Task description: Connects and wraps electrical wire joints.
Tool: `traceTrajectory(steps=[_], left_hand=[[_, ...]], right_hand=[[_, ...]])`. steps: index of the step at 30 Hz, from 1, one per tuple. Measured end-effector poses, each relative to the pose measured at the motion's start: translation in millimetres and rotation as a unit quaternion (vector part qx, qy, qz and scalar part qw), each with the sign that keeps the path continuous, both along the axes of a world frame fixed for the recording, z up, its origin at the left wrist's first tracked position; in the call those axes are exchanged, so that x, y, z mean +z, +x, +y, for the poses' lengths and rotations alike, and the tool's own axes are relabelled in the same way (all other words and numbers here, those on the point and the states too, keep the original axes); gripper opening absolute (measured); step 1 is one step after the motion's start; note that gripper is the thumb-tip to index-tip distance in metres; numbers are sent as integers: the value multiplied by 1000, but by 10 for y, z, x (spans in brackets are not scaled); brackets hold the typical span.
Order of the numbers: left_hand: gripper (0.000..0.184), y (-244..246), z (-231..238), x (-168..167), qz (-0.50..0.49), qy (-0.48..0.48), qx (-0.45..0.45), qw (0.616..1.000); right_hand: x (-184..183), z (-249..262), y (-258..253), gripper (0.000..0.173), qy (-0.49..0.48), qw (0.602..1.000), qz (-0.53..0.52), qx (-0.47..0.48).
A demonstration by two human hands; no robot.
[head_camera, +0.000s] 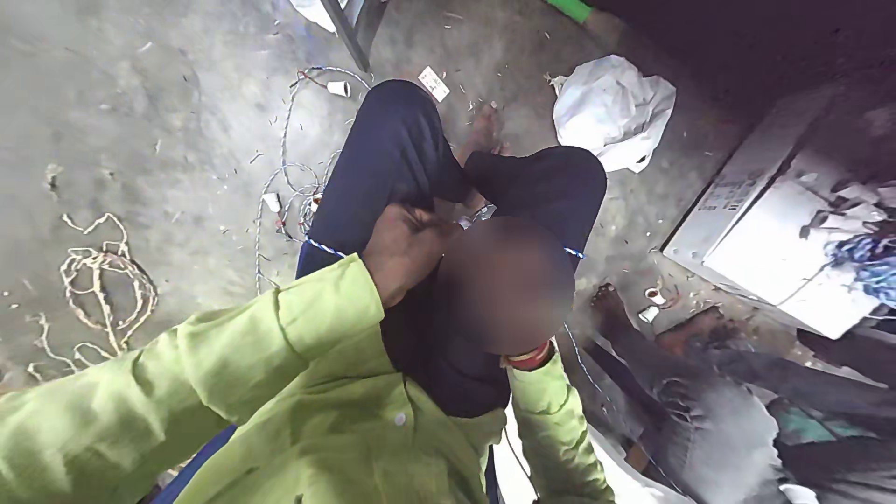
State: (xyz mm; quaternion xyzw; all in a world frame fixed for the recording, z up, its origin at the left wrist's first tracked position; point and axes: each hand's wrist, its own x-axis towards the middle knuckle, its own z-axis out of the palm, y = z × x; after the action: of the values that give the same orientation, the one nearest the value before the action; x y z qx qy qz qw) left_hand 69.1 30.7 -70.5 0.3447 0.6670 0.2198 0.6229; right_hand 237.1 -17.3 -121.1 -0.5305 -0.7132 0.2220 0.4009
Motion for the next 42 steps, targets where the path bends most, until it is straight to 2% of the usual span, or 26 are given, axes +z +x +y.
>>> traceTrajectory(steps=[3, 6, 12, 15, 17, 19, 21, 27, 29, 31, 33, 35, 39, 42], left_hand=[[25, 29, 15, 17, 21, -25, 3, 999], [26, 5, 34, 2, 28, -24, -40, 999], [27, -77, -84, -5, 66, 149, -112, 980], [23, -110, -147, 1, 108, 272, -179, 939], [18, -138, -164, -42, 153, 353, -224, 896], [18, -145, -165, -63, 188, 393, -258, 863], [19, -133, -157, -58, 208, 393, -284, 850], [14, -94, -103, 14, 219, 327, -314, 864], [10, -127, -29, 87, 184, 249, -323, 894], [8, -182, 83, 151, 119, 119, -309, 936], [8, -222, 120, 150, 45, 35, -249, 967], [8, -235, 110, 138, -1, -24, -189, 982], [12, -249, 164, 181, -62, -151, -138, 977], [14, -252, 172, 175, -75, -156, -167, 971]], right_hand=[[0, -22, -14, 11, 12, 1000, -9, -10], [-4, -18, -1, 11, 0, 1000, -8, -9], [-15, 1, 19, 14, -54, 998, 34, -13], [-19, 5, 18, 13, -69, 997, 43, -17], [-25, 16, 16, 14, -72, 997, 36, -16], [-33, 17, 15, 15, -73, 997, 28, -14], [-37, 13, 20, 14, -73, 997, 24, -11], [-43, -24, 3, 13, -42, 999, 9, -24], [-37, -26, -5, 14, -35, 999, -1, -22], [-44, -17, -5, 15, -33, 999, 0, -17], [-49, -11, -5, 15, -39, 999, 8, -12], [-43, -3, -3, 14, -47, 999, 13, -4], [-25, 6, -1, 15, -47, 999, 11, 24], [-18, 13, -16, 14, -44, 999, 5, 27]])
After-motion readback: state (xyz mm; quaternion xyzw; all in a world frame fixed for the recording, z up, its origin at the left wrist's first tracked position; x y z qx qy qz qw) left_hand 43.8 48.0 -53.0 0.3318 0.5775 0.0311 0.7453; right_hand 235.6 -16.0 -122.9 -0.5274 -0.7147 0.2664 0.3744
